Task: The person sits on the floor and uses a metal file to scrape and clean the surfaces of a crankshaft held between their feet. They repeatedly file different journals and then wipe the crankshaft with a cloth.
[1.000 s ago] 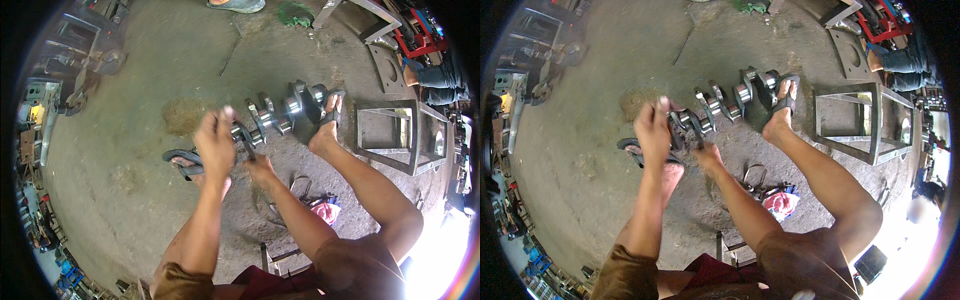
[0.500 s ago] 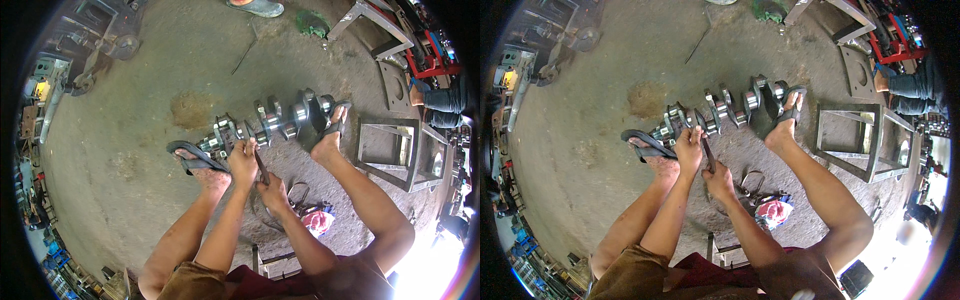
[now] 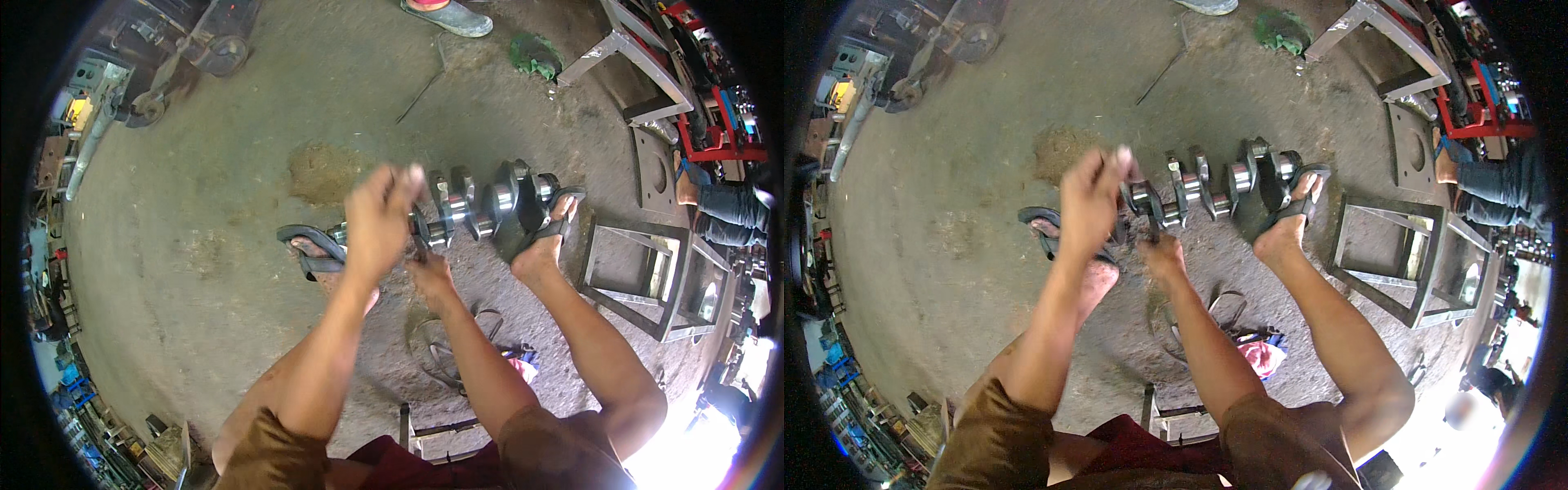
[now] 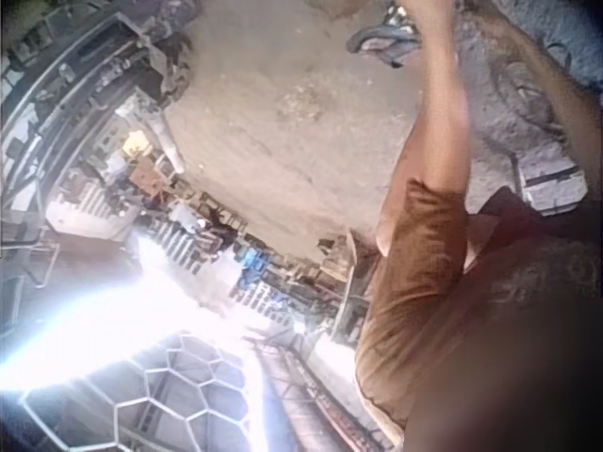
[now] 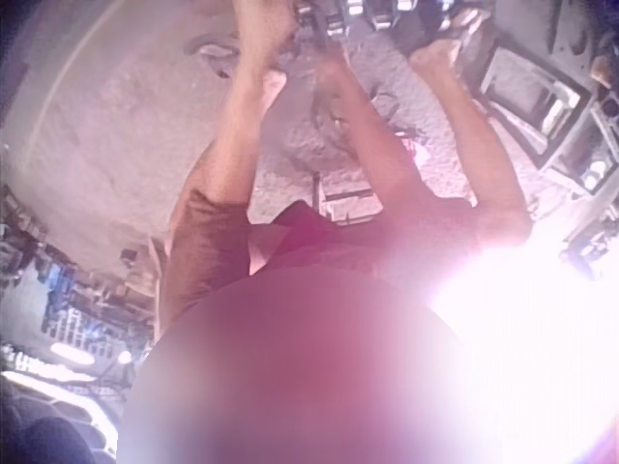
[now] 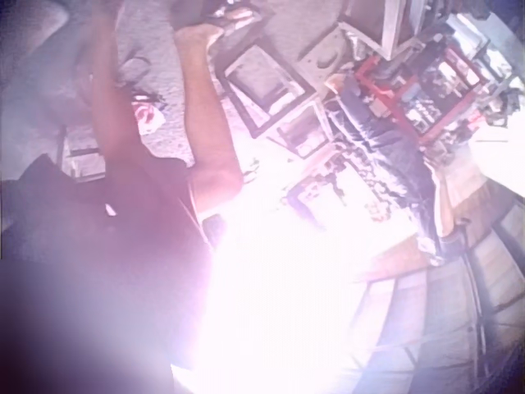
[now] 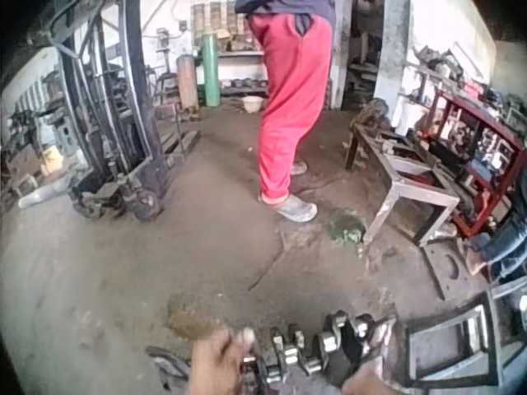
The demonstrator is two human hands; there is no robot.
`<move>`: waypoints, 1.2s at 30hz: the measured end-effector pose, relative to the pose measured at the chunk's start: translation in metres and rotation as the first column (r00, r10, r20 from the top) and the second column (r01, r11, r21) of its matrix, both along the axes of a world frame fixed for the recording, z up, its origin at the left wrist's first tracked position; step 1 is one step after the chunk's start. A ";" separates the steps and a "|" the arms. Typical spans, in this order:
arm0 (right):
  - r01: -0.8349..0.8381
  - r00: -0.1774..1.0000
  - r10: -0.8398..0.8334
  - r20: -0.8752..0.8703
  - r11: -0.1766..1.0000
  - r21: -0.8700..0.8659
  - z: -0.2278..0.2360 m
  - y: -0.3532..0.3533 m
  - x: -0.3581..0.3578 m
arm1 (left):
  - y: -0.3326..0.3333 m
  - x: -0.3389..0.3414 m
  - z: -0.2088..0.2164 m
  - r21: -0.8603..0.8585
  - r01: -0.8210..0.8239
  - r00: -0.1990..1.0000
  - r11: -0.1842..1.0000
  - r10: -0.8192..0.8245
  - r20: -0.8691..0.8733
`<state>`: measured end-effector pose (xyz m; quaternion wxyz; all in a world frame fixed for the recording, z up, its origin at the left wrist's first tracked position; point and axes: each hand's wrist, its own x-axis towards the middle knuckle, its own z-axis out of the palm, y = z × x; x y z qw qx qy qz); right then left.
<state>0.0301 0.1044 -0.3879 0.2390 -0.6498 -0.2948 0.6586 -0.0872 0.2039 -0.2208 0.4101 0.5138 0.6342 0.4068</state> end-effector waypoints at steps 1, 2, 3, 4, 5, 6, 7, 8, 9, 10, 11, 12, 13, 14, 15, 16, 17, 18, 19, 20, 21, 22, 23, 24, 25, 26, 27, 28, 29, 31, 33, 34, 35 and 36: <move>0.202 0.970 -0.208 -0.124 0.978 -0.056 -0.011 -0.002 -0.010 | -0.025 0.009 0.007 -0.096 -0.002 1.000 0.995 0.003 0.009; 0.412 0.867 -0.414 -0.276 0.909 -0.068 -0.021 -0.003 -0.017 | -0.047 0.019 0.008 -0.157 -0.018 1.000 0.988 0.020 0.014; 0.492 0.758 -0.527 -0.385 0.849 -0.192 -0.025 -0.006 -0.011 | -0.072 0.032 0.007 -0.103 -0.012 0.998 0.995 0.006 -0.056; 0.539 0.675 -0.540 -0.503 0.826 -0.163 -0.025 -0.015 -0.018 | -0.090 0.041 0.002 -0.185 0.000 0.992 0.983 -0.024 -0.125; 0.480 0.634 -0.499 -0.590 0.853 -0.206 -0.020 -0.020 -0.006 | -0.097 0.042 -0.009 -0.182 -0.039 0.994 0.983 0.018 -0.112; 0.491 0.691 -0.524 -0.498 0.846 -0.208 -0.013 -0.026 -0.003 | -0.103 0.044 -0.018 -0.269 -0.066 0.995 0.961 0.043 -0.091; 0.430 0.827 -0.444 -0.344 0.895 -0.123 -0.003 -0.031 0.001 | -0.108 0.044 -0.027 -0.335 -0.096 0.995 0.937 0.077 -0.068; 0.334 0.890 -0.339 -0.304 0.940 -0.072 0.009 -0.033 0.005 | -0.108 0.044 -0.037 -0.332 -0.100 0.994 0.938 0.083 -0.066; 0.249 0.940 -0.242 -0.242 0.968 0.002 0.020 -0.033 0.007 | -0.102 0.044 -0.049 -0.306 -0.119 0.993 0.945 0.105 -0.061; 0.133 0.987 -0.120 -0.107 0.984 0.117 0.033 -0.035 0.010 | -0.097 0.043 -0.059 -0.284 -0.135 0.991 0.949 0.129 -0.041; -0.089 0.981 0.048 0.188 0.973 0.215 0.046 -0.038 0.014 | -0.092 0.042 -0.068 -0.280 -0.150 0.989 0.948 0.148 -0.028; -0.124 0.957 0.075 0.281 0.979 0.160 0.057 -0.038 0.015 | -0.087 0.041 -0.077 -0.267 -0.167 0.986 0.949 0.166 -0.026; -0.178 0.933 0.111 0.341 0.969 0.173 0.069 -0.044 0.017 | -0.081 0.040 -0.086 -0.250 -0.184 0.982 0.950 0.189 -0.005; -0.230 0.905 0.147 0.399 0.959 0.168 0.079 -0.053 0.018 | -0.076 0.039 -0.094 -0.248 -0.201 0.977 0.948 0.212 0.019; -0.227 0.904 0.147 0.401 0.960 0.161 0.088 -0.061 0.021 | -0.068 0.034 -0.102 -0.240 -0.194 0.980 0.951 0.200 0.004; -0.221 0.904 0.148 0.401 0.965 0.141 0.097 -0.072 0.025 | -0.057 0.030 -0.109 -0.191 -0.180 0.982 0.965 0.187 0.020; -0.219 0.906 0.132 0.403 0.959 0.179 0.104 -0.085 0.027 | -0.046 0.026 -0.114 -0.155 -0.168 0.984 0.973 0.176 0.035; -0.218 0.905 0.152 0.398 0.968 0.126 0.110 -0.098 0.029 | -0.032 0.021 -0.118 -0.119 -0.158 0.985 0.980 0.165 0.051; -0.230 0.903 0.160 0.399 0.964 0.135 0.116 -0.109 0.033 | -0.017 0.014 -0.118 -0.175 -0.132 0.989 0.976 0.141 0.041; -0.236 0.891 0.183 0.416 0.968 0.080 0.116 -0.115 0.035 | -0.001 0.006 -0.116 -0.249 -0.110 0.992 0.962 0.123 0.035; -0.268 0.894 0.203 0.401 0.957 0.113 0.113 -0.116 0.035 | 0.013 0.002 -0.111 -0.312 -0.086 0.969 0.946 0.152 0.195; -0.285 0.889 0.232 0.395 0.955 0.080 0.105 -0.110 0.033 | 0.027 -0.002 -0.101 -0.309 -0.079 0.962 0.948 0.154 0.228; -0.312 0.875 0.299 0.380 0.950 -0.028 0.096 -0.103 0.028 | 0.034 -0.004 -0.088 -0.207 -0.095 0.973 0.974 0.135 0.189; -0.261 0.902 0.241 0.359 0.965 0.007 0.081 -0.089 0.020 | 0.037 -0.006 -0.072 -0.217 -0.088 0.982 0.972 0.122 0.145; -0.236 0.910 0.252 0.330 0.968 -0.090 0.060 -0.067 0.012 | 0.032 -0.008 -0.053 -0.143 -0.102 0.989 0.984 0.116 0.094; -0.200 0.934 0.208 0.291 0.978 -0.058 0.039 -0.046 0.005 | 0.018 -0.008 -0.035 -0.107 -0.102 0.993 0.989 0.108 0.050; -0.163 0.955 0.169 0.243 0.986 -0.044 0.019 -0.027 -0.001 | 0.001 -0.007 -0.016 0.016 -0.115 0.993 0.993 0.115 0.009; -0.058 0.993 0.058 0.102 0.998 -0.004 0.002 -0.011 -0.005 | -0.021 -0.002 -0.001 -0.101 -0.117 0.993 0.988 0.119 0.014; 0.067 0.996 -0.063 -0.057 0.996 0.055 -0.010 -0.006 -0.009 | -0.048 0.005 0.012 -0.133 -0.139 0.990 0.981 0.143 0.019; 0.191 0.968 -0.183 -0.172 0.981 0.032 -0.023 -0.005 -0.005 | -0.088 0.024 0.022 -0.244 -0.137 0.980 0.960 0.166 0.105; 0.266 0.933 -0.265 -0.242 0.964 -0.029 -0.019 -0.016 0.003 | -0.112 0.034 0.012 -0.253 -0.170 0.985 0.952 0.171 -0.015; 0.291 0.917 -0.300 -0.263 0.954 -0.074 -0.013 -0.020 0.008 | -0.114 0.036 0.001 -0.235 -0.191 0.981 0.953 0.190 -0.028; 0.320 0.894 -0.345 -0.287 0.938 -0.131 -0.004 -0.026 0.011 | -0.117 0.038 -0.010 -0.238 -0.208 0.978 0.949 0.206 -0.032; 0.329 0.885 -0.356 -0.299 0.934 -0.138 0.003 -0.027 0.011 | -0.118 0.038 -0.020 -0.269 -0.218 0.975 0.938 0.218 -0.031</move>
